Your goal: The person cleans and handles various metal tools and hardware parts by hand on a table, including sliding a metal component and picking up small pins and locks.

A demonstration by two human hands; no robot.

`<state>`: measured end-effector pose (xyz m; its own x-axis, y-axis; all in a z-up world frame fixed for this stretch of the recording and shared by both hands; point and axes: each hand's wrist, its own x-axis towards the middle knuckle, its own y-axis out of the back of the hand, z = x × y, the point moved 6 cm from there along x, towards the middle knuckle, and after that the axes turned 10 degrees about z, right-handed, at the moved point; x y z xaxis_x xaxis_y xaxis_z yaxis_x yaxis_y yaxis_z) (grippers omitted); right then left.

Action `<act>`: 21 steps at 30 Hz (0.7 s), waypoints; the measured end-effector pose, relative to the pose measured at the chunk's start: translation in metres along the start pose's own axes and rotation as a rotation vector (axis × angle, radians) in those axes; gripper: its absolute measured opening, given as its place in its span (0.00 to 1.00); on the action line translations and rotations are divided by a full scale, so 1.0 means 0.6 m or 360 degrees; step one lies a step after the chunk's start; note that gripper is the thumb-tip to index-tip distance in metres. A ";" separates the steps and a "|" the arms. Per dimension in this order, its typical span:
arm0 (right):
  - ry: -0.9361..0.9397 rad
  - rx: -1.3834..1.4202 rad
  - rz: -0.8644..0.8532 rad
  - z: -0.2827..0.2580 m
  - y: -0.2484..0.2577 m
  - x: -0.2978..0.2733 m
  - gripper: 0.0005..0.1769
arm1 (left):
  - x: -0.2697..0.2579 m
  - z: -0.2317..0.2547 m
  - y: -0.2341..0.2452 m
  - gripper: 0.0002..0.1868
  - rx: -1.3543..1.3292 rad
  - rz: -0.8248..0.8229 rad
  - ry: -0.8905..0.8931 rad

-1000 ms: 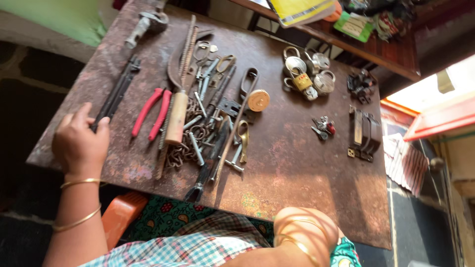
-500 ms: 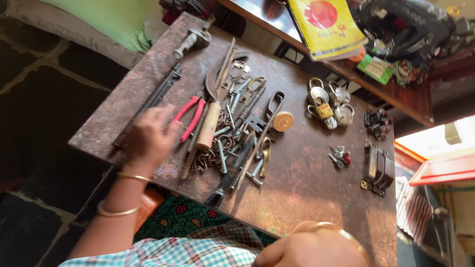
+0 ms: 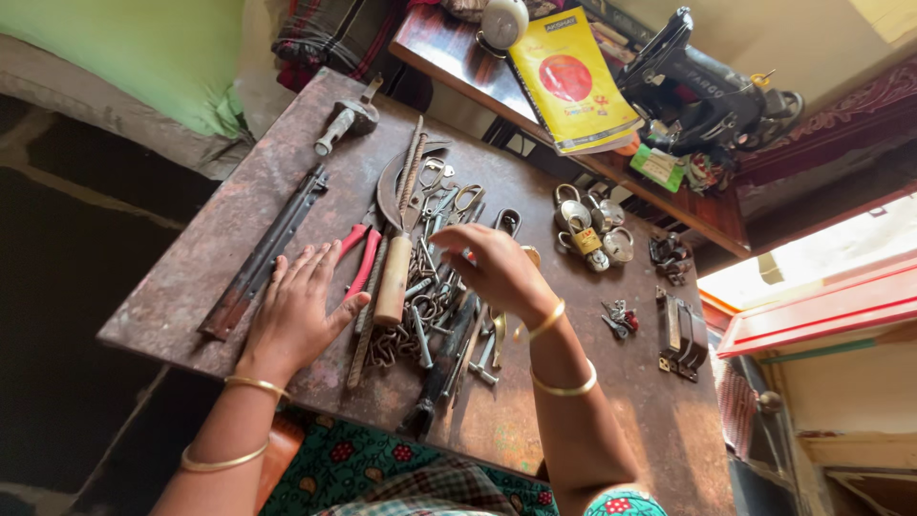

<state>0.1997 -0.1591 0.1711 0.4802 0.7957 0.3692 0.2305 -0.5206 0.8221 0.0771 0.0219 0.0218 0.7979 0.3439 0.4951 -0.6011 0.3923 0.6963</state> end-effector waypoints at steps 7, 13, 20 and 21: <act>-0.0227 -0.0413 0.0258 0.255 -0.040 0.088 0.14 | 0.005 -0.006 -0.003 0.50 0.0012 -0.0001 0.0001; -0.0257 -0.0734 0.0191 0.391 -0.098 0.188 0.18 | 0.014 -0.008 -0.007 0.49 0.0001 -0.0005 -0.0004; -0.0371 -0.0918 0.0006 0.390 -0.096 0.203 0.07 | 0.005 -0.013 -0.013 0.47 0.0025 0.0015 0.0008; -0.0397 -0.0916 0.0021 0.404 -0.083 0.201 0.06 | 0.008 -0.011 -0.013 0.47 0.0020 0.0025 -0.0005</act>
<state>0.4511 -0.1120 0.0697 0.6791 0.6578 0.3257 -0.2360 -0.2245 0.9455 0.0853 0.0260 0.0156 0.7886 0.3471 0.5076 -0.6128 0.3762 0.6949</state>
